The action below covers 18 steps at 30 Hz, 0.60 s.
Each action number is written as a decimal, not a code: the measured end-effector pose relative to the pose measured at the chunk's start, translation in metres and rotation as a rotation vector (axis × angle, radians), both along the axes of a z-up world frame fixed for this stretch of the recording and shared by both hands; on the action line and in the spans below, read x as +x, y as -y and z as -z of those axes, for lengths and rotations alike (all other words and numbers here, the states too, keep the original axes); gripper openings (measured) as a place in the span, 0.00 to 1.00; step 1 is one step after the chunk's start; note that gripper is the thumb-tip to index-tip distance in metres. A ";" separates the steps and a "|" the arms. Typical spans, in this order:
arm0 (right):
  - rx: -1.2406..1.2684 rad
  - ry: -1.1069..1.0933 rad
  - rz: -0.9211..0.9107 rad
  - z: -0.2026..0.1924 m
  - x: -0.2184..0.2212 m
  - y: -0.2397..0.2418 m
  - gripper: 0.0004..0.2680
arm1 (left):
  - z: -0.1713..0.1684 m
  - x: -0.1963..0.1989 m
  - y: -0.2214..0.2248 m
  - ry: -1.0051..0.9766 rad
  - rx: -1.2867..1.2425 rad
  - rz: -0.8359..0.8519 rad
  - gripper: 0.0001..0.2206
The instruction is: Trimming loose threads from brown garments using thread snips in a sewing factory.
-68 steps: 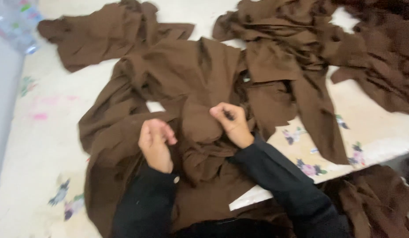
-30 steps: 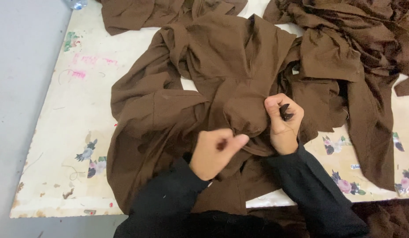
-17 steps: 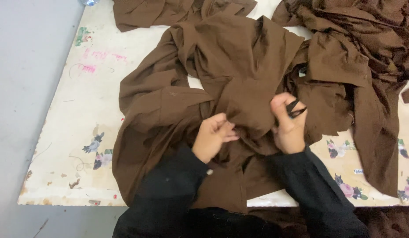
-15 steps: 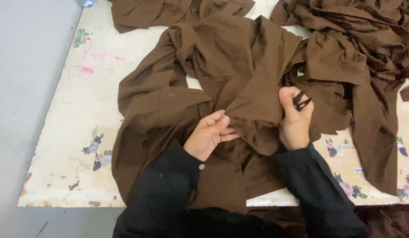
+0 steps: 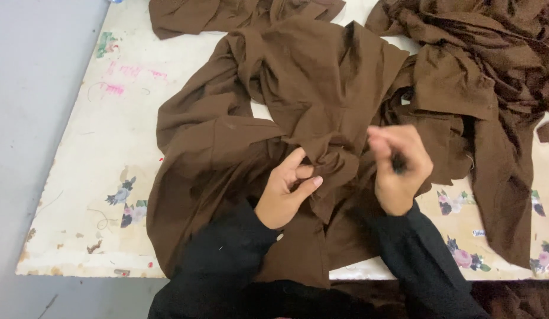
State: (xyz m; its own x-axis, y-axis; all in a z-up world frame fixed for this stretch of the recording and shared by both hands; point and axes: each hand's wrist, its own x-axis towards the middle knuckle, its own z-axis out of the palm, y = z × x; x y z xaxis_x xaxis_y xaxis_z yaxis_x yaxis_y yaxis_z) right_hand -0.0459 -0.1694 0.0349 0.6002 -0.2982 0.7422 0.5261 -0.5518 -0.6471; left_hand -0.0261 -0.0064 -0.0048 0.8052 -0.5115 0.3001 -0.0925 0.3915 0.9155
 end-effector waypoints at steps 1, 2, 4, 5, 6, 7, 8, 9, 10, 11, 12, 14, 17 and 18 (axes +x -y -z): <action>-0.001 -0.005 -0.006 0.004 -0.001 -0.002 0.04 | -0.002 -0.002 0.000 -0.005 -0.001 -0.006 0.24; -0.072 0.019 -0.046 0.008 -0.003 -0.003 0.05 | -0.004 -0.003 0.001 0.030 0.030 -0.038 0.23; -0.143 0.040 -0.089 0.006 -0.004 -0.007 0.05 | -0.009 -0.006 0.002 0.062 0.061 -0.071 0.23; -0.186 0.042 -0.136 0.000 -0.005 -0.011 0.06 | -0.011 -0.008 0.003 0.118 0.109 -0.120 0.23; -0.227 0.045 -0.183 -0.005 -0.005 -0.016 0.07 | -0.014 -0.009 0.003 0.174 0.157 -0.168 0.22; -0.226 0.041 -0.185 -0.004 -0.004 -0.014 0.07 | -0.015 -0.009 0.002 0.170 0.158 -0.169 0.22; -0.237 -0.022 -0.221 -0.003 -0.002 -0.013 0.07 | -0.016 -0.008 0.001 0.192 0.139 -0.190 0.22; -0.249 -0.085 -0.257 -0.002 -0.001 -0.011 0.08 | -0.017 -0.007 0.000 0.214 0.120 -0.212 0.22; -0.248 -0.085 -0.260 -0.003 -0.002 -0.013 0.08 | -0.007 -0.007 0.000 0.214 0.121 -0.215 0.22; -0.177 -0.129 -0.312 -0.005 -0.003 -0.015 0.06 | 0.004 -0.006 0.001 0.219 0.107 -0.240 0.20; -0.107 -0.174 -0.361 -0.007 -0.005 -0.016 0.04 | 0.014 -0.006 0.002 0.225 0.093 -0.262 0.19; -0.076 -0.186 -0.398 -0.010 -0.006 -0.017 0.03 | -0.004 -0.010 0.003 0.259 0.110 -0.322 0.16; -0.015 -0.205 -0.459 -0.007 -0.007 -0.015 0.01 | -0.008 -0.011 0.003 0.259 0.089 -0.423 0.14; 0.016 -0.211 -0.487 -0.004 -0.006 -0.013 0.01 | -0.006 -0.010 0.003 0.223 0.053 -0.468 0.15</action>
State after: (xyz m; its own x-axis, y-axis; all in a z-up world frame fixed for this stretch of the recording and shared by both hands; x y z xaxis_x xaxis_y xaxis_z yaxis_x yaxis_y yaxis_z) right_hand -0.0521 -0.1565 0.0390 0.8076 0.0420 0.5882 0.5765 -0.2658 -0.7726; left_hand -0.0363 -0.0095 0.0008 0.8705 -0.1313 0.4744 -0.4420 0.2155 0.8707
